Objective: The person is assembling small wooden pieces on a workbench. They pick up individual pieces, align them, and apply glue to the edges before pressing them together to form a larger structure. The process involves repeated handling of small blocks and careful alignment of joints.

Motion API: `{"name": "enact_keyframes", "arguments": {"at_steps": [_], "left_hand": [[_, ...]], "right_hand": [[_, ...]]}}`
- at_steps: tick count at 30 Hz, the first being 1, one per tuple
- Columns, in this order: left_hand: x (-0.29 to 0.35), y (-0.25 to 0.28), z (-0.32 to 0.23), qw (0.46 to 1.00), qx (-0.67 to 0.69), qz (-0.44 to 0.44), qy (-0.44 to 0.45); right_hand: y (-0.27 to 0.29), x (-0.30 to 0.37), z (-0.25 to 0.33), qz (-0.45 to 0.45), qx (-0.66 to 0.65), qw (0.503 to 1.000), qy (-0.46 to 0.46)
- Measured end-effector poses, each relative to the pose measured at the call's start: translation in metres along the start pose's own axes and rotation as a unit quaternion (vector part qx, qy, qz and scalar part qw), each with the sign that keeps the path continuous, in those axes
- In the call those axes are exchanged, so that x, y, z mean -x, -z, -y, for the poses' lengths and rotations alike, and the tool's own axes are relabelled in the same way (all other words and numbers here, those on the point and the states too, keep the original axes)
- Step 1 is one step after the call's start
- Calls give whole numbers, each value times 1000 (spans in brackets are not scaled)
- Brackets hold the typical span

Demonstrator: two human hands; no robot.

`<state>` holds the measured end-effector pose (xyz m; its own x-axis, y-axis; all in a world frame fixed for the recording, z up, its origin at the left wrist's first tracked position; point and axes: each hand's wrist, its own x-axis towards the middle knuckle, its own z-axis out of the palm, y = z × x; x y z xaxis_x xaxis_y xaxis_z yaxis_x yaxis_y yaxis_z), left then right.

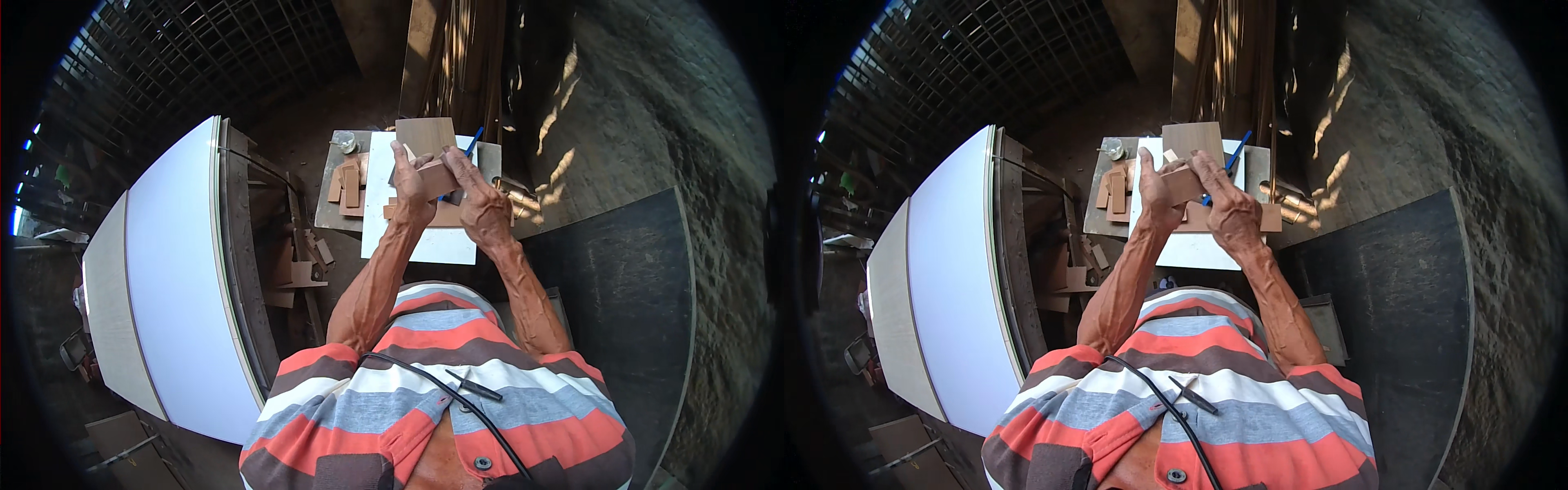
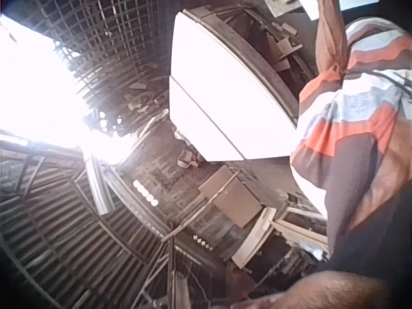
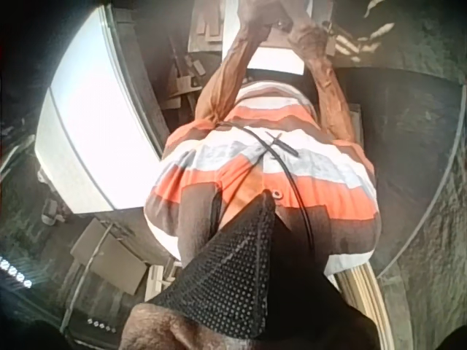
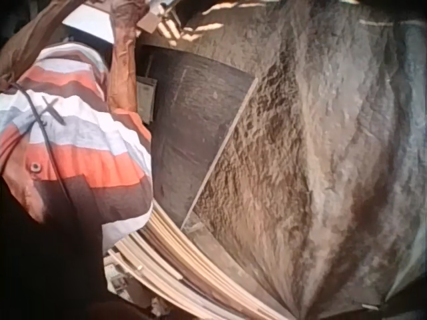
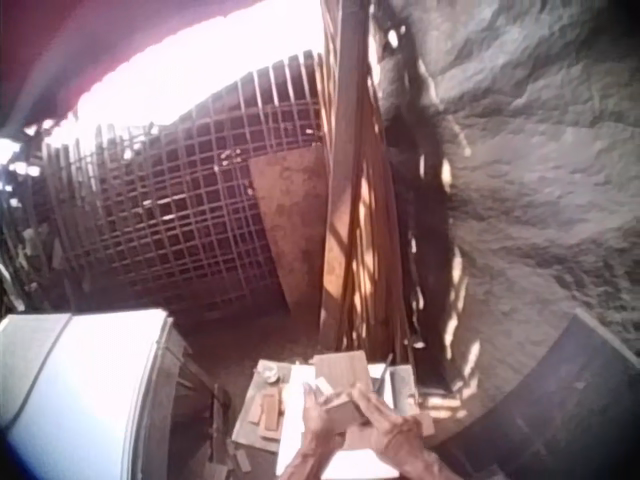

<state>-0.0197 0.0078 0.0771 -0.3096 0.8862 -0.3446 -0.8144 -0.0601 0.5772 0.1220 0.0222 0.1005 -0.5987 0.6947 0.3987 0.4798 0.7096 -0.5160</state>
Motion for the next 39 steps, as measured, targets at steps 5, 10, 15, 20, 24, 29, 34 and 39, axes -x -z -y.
{"name": "enact_keyframes", "arguments": {"at_steps": [5,10,15,20,24,29,34,39], "left_hand": [[-1,11,-14,999,-7,-35,29],[-3,8,-23,997,-61,-25,50],[-12,14,-18,998,-49,11,31],[-15,18,-23,992,-124,-25,20],[-13,19,-13,992,-125,-17,5],[-10,5,-24,985,-163,-63,-4],[-20,17,-3,989,-126,-70,31],[-20,30,5,993,-71,-85,48]], "right_hand": [[2,-4,20,7,44,999,21],[-15,13,-48,26,53,995,-81],[-13,-4,61,32,27,999,2],[-14,4,-29,-37,62,997,-33],[-5,-3,52,63,62,994,-65],[-6,-5,9,-48,47,998,-15],[-20,-1,-3,-12,26,996,-83],[-5,7,25,93,50,994,-39]]}}
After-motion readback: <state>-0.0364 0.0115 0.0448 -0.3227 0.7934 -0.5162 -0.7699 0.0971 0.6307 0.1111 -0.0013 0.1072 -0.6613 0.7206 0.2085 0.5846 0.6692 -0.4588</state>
